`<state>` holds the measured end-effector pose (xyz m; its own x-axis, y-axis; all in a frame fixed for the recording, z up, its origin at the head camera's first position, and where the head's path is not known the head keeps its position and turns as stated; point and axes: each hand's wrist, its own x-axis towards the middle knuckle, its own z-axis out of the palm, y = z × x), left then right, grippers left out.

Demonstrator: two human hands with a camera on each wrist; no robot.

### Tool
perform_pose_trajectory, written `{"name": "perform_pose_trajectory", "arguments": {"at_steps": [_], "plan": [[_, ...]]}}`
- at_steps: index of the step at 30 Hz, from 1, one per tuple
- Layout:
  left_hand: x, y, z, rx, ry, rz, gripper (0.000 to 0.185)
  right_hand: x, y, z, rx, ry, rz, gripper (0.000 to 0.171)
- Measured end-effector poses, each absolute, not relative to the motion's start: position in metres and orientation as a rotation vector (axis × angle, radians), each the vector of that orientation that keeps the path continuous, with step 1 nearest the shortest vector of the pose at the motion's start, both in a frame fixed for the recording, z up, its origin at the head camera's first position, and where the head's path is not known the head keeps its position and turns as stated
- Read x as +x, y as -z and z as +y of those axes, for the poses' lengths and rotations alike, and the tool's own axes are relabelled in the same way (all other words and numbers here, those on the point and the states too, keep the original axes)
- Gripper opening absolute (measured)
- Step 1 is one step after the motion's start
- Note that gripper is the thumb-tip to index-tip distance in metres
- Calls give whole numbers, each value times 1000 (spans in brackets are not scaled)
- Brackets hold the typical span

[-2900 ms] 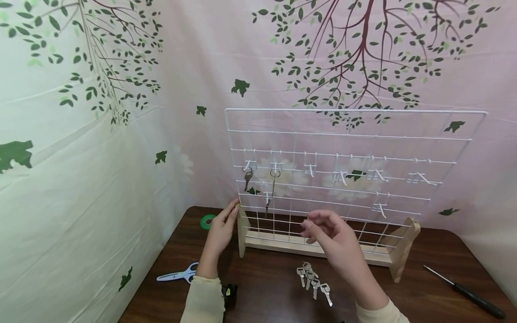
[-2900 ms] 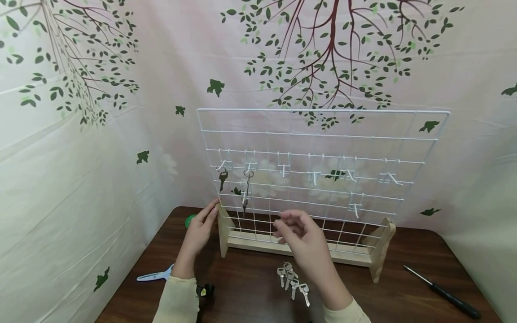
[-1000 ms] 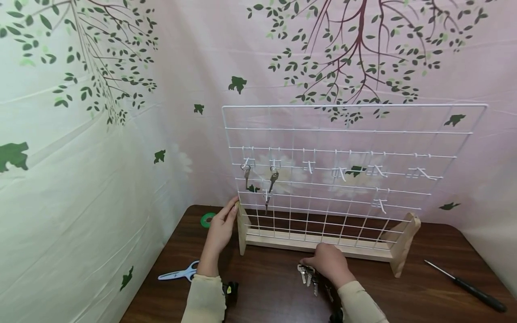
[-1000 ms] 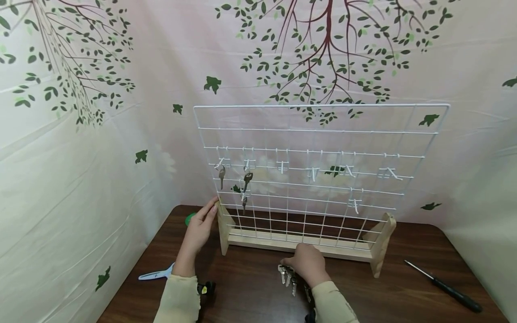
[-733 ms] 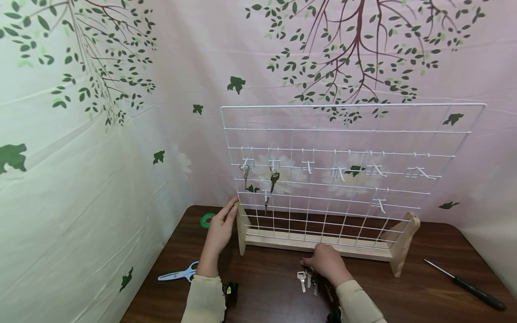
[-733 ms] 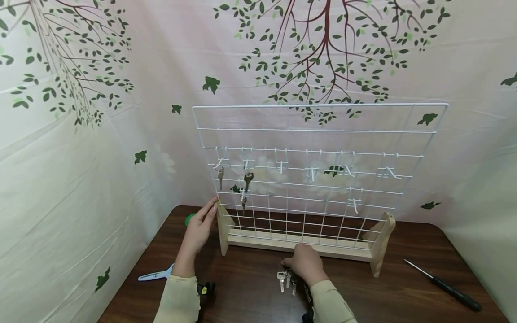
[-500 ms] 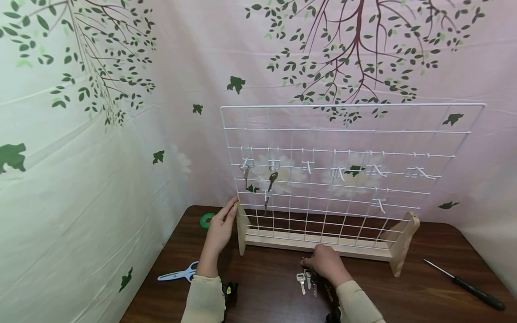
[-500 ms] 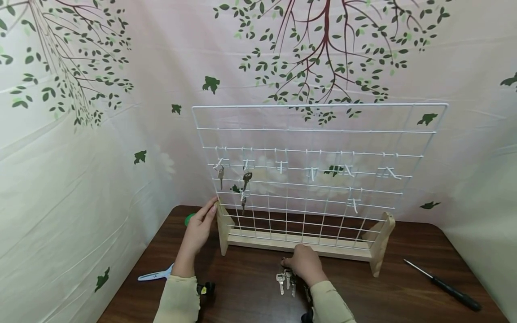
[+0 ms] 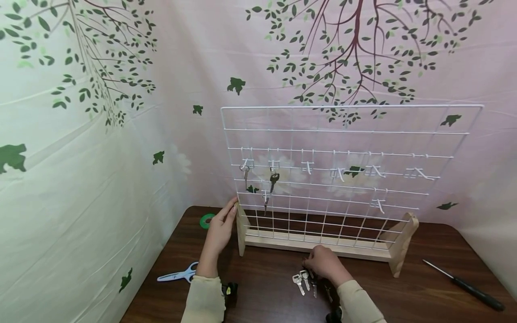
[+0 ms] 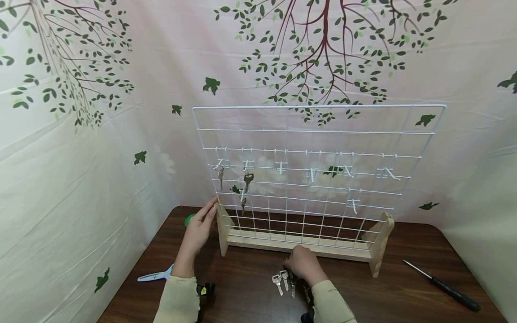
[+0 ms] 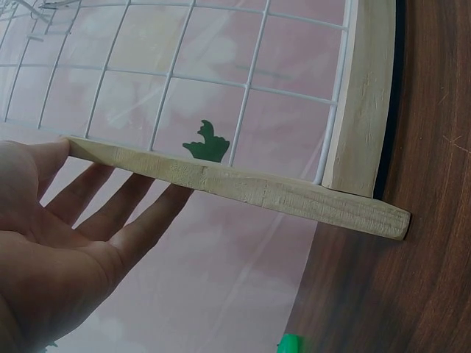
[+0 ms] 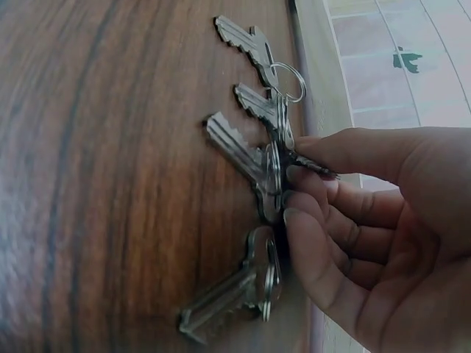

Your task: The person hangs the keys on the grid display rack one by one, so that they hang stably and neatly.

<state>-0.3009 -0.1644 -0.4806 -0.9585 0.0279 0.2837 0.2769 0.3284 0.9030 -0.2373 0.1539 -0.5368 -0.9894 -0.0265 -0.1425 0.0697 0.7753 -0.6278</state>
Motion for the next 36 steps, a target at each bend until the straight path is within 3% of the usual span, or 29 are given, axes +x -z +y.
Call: {"name": "perform_pose_trajectory", "arguments": {"at_steps": [8, 16, 24, 36], "plan": [[-302, 482, -164, -260, 1685, -2377, 47, -233, 534, 157, 11, 1065, 2805, 38], [-302, 482, -164, -268, 1682, -2380, 46, -229, 519, 157, -41, 1186, 2789, 40], [-301, 482, -164, -277, 1683, -2378, 46, -226, 492, 151, -7, 1536, 2634, 27], [-302, 482, -164, -272, 1689, -2368, 46, -207, 423, 138, -181, 2018, 2364, 40]]}}
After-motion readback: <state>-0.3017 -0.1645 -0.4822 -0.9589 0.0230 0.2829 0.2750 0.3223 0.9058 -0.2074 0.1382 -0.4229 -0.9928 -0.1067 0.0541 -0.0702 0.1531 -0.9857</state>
